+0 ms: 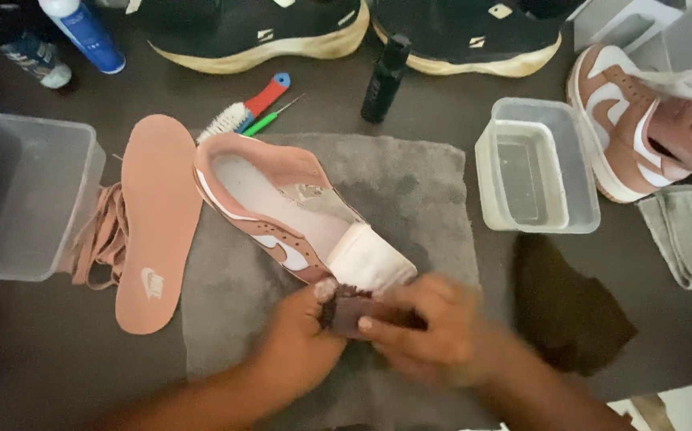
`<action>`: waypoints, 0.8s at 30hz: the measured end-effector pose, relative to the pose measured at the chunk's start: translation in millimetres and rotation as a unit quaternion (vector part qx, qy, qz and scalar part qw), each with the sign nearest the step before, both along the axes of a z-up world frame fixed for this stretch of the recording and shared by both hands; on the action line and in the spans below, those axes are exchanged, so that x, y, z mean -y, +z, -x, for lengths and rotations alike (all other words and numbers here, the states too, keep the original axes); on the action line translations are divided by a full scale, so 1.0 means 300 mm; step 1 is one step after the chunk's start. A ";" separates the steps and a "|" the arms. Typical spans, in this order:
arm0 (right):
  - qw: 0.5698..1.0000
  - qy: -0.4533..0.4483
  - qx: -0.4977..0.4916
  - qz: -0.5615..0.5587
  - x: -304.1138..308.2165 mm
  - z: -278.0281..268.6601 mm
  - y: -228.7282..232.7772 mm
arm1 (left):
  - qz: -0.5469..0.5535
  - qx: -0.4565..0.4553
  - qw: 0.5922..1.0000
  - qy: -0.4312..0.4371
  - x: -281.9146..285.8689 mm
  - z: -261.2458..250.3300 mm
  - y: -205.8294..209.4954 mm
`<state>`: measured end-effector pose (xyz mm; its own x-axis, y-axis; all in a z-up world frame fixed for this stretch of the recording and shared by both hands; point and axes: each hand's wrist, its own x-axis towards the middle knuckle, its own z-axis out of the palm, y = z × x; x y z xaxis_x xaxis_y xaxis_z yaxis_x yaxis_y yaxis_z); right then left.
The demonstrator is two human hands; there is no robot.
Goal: The person scrubs the white heel counter of a pink Nike sneaker using a dark brush. They apply a liquid from a black bottle to the brush, then repeatedly dip the brush into a water container to rinse it while continuing to scrub the same area.
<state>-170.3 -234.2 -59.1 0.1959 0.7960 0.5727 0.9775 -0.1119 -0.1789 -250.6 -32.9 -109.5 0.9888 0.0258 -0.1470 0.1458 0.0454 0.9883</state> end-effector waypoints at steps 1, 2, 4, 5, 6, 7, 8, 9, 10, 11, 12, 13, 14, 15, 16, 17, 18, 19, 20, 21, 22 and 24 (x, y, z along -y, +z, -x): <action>1.000 -0.002 -0.001 -0.003 0.018 -0.028 -0.017 | -0.003 -0.001 1.000 -0.002 -0.003 -0.008 0.015; 0.994 -0.112 0.017 0.003 0.033 -0.056 -0.037 | 0.002 -0.019 1.000 -0.010 -0.007 -0.016 0.029; 0.976 -0.213 0.028 0.018 0.025 -0.032 -0.050 | 0.013 -0.043 0.999 -0.010 -0.001 0.002 0.044; 0.909 -0.325 -0.225 0.133 -0.007 -0.001 -0.039 | -0.006 -0.047 0.999 -0.004 -0.003 -0.005 0.053; 0.755 -0.405 -0.458 0.236 -0.038 0.030 -0.028 | -0.026 -0.051 0.998 0.002 -0.004 -0.011 0.062; 0.754 -0.407 -0.458 0.236 -0.007 0.004 -0.038 | -0.024 -0.052 0.998 0.000 -0.006 -0.014 0.057; 0.906 -0.284 -0.272 0.156 0.025 -0.021 -0.051 | -0.021 -0.060 0.998 -0.007 -0.007 -0.016 0.051; 0.986 -0.137 -0.065 0.065 0.056 -0.042 -0.066 | -0.018 -0.068 0.997 -0.013 -0.009 -0.012 0.043; 0.986 -0.137 -0.067 0.066 0.013 -0.024 -0.037 | -0.018 -0.070 0.997 -0.014 -0.007 -0.002 0.032; 0.892 -0.342 -0.258 0.146 -0.033 -0.020 0.000 | -0.051 -0.085 0.995 -0.011 -0.006 -0.004 0.025; 0.713 -0.516 -0.424 0.213 -0.080 -0.015 0.038 | -0.085 -0.101 0.991 -0.009 -0.006 -0.006 0.019; 0.714 -0.516 -0.421 0.214 -0.059 -0.008 0.028 | -0.083 -0.099 0.992 -0.008 -0.009 -0.007 0.023; 0.919 -0.274 -0.265 0.105 -0.035 -0.001 0.017 | -0.052 -0.052 0.997 -0.011 -0.010 -0.007 0.027; 0.997 0.005 -0.073 -0.017 -0.016 0.008 0.004 | -0.025 -0.005 1.000 -0.017 -0.018 -0.010 0.033; 0.997 0.004 -0.071 -0.019 0.017 0.000 -0.014 | -0.026 -0.003 0.999 -0.019 -0.016 -0.006 0.021; 0.992 -0.041 -0.109 -0.048 0.048 -0.017 -0.029 | -0.035 -0.014 0.999 -0.011 -0.013 -0.007 0.009; 0.982 -0.084 -0.147 -0.077 0.079 -0.034 -0.044 | -0.043 -0.024 0.999 -0.003 -0.010 -0.008 -0.002; 0.983 -0.083 -0.146 -0.078 0.099 -0.040 -0.059 | -0.044 -0.023 0.999 -0.001 -0.015 -0.015 0.032; 0.949 -0.156 -0.196 -0.189 0.121 -0.047 -0.076 | -0.019 -0.074 0.997 -0.017 -0.018 -0.023 0.065; 0.894 -0.229 -0.245 -0.295 0.143 -0.046 -0.096 | 0.004 -0.126 0.991 -0.035 -0.021 -0.025 0.097; 0.894 -0.230 -0.247 -0.295 0.156 -0.055 -0.102 | 0.004 -0.127 0.991 -0.035 -0.016 -0.022 0.068; 0.807 -0.287 -0.281 -0.432 0.187 -0.075 -0.111 | 0.047 -0.046 0.998 -0.009 -0.003 -0.019 0.012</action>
